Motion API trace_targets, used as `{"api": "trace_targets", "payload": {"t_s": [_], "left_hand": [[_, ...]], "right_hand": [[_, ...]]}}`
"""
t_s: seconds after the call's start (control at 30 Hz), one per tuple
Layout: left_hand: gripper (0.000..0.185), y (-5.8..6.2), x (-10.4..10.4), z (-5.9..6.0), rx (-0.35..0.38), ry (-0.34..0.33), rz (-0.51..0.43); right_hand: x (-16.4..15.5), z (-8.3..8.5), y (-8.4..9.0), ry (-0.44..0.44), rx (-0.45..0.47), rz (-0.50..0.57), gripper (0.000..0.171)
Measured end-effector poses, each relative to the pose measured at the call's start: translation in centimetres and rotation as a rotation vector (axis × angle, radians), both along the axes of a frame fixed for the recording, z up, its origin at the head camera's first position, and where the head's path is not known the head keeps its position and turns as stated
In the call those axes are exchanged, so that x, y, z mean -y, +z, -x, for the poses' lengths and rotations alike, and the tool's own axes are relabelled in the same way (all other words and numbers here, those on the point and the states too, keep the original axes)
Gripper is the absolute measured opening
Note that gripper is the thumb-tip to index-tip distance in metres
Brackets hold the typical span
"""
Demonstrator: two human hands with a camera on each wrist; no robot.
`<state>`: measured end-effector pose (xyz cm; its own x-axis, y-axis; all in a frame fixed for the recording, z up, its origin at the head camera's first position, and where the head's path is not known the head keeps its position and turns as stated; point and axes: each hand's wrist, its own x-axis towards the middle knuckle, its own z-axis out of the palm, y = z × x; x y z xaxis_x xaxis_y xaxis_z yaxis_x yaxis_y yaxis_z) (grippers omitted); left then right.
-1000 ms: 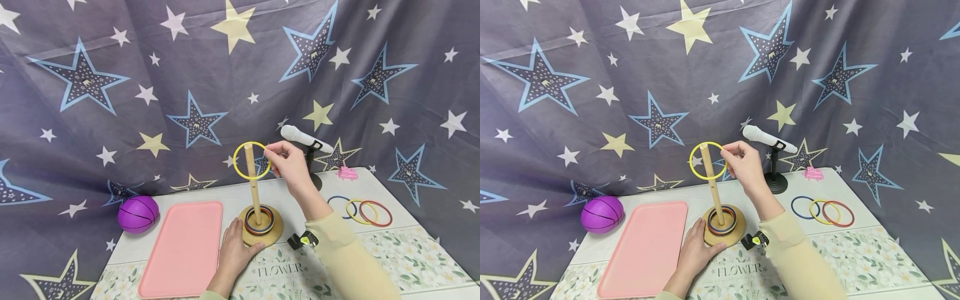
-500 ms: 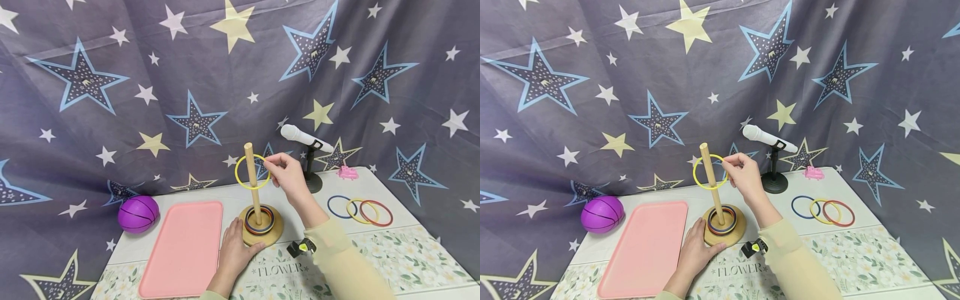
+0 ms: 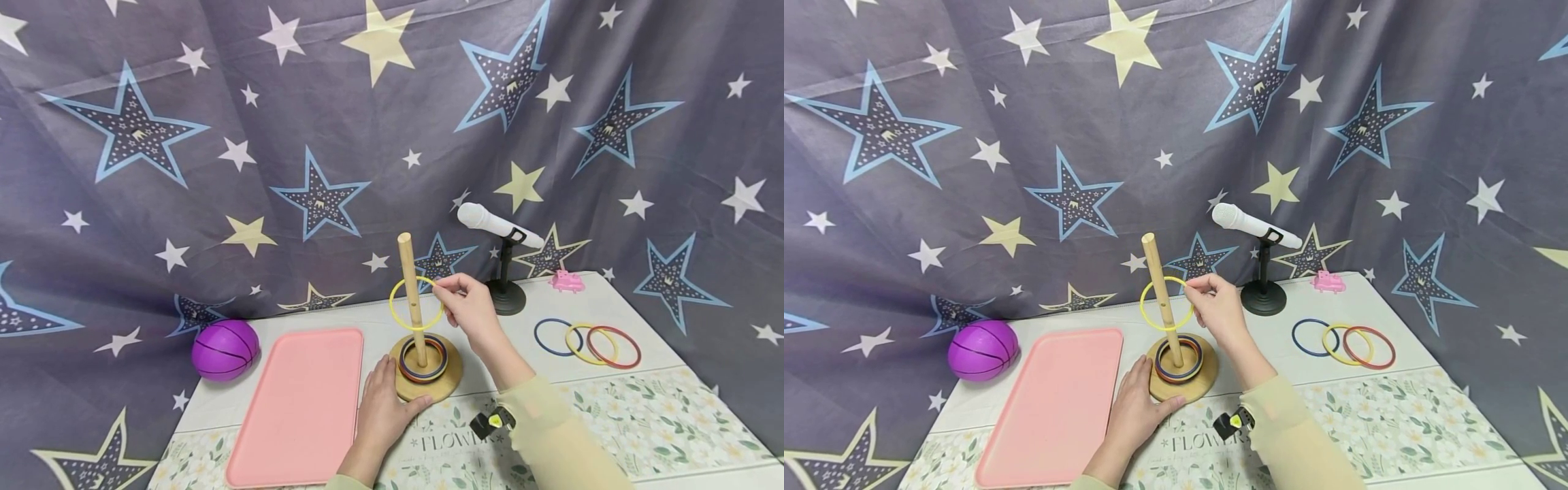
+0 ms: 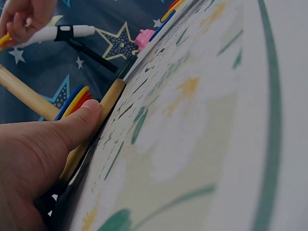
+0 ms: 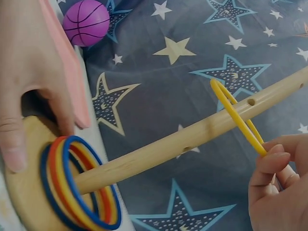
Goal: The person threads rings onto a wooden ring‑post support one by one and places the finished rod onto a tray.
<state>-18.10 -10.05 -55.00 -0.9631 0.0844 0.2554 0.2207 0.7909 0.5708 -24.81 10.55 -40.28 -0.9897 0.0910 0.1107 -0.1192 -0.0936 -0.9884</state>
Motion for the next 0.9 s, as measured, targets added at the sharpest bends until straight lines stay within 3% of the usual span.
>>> {"api": "trace_targets", "payload": {"t_s": [0.9], "left_hand": [[0.113,-0.1,-0.1,0.2,0.021,0.011,0.021]], "right_hand": [[-0.1,-0.8,-6.4,-0.038,0.094,-0.065,0.014]]}}
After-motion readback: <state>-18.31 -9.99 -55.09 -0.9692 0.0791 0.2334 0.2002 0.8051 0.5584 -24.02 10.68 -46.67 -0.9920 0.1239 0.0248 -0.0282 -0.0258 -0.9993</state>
